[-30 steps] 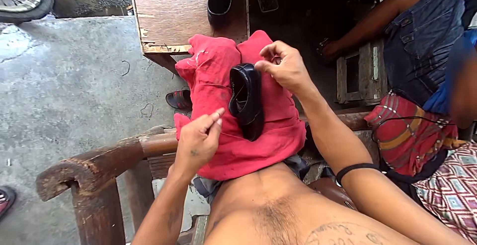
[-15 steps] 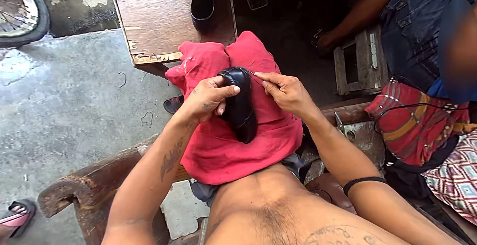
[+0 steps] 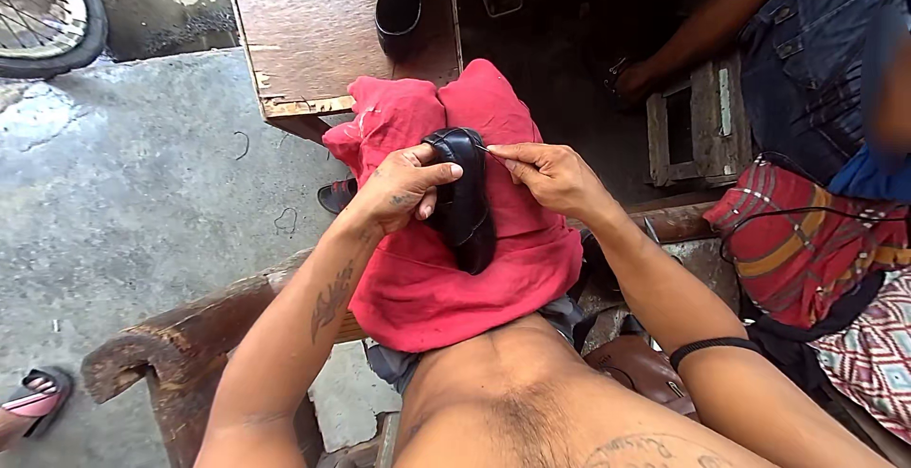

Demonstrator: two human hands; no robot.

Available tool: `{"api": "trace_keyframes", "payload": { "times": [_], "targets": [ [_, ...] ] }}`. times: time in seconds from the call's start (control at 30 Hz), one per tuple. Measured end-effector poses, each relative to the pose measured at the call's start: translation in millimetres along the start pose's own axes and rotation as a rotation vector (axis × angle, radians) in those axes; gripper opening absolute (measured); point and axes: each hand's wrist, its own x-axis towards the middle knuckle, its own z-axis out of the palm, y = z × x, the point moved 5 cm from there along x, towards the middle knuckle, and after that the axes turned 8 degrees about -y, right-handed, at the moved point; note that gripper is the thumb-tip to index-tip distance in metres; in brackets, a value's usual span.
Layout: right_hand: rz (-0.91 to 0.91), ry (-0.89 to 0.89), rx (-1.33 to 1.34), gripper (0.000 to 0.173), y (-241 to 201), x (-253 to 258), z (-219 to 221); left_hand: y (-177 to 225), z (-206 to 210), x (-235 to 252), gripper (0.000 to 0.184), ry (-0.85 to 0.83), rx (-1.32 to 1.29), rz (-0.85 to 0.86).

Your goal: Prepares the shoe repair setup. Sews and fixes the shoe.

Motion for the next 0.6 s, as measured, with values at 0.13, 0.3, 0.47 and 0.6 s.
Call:
{"api": "trace_keyframes", "payload": {
  "times": [0.13,0.3,0.47,0.6],
  "targets": [
    [0.024,-0.017,0.025,0.035,2.8,0.6,-0.8,-0.1,-0.2,-0.2,0.016,-0.009,-0.014,0.009],
    [0.087,-0.087,0.109,0.035,4.7,3.0,-2.4,-0.6,-0.4,-1.1,0.017,-0.018,-0.026,0.010],
    [0.109,-0.247,-0.017,0.035,-6.4,17.8,-20.5,-0.2,-0.6,0.8,0.015,-0.056,-0.020,-0.004],
    [0.176,-0.565,-0.083,0.032,-25.1,50.0,-50.0,-1.1,0.1,3.5,0.007,-0.167,-0.017,0.025]
  ]
}}
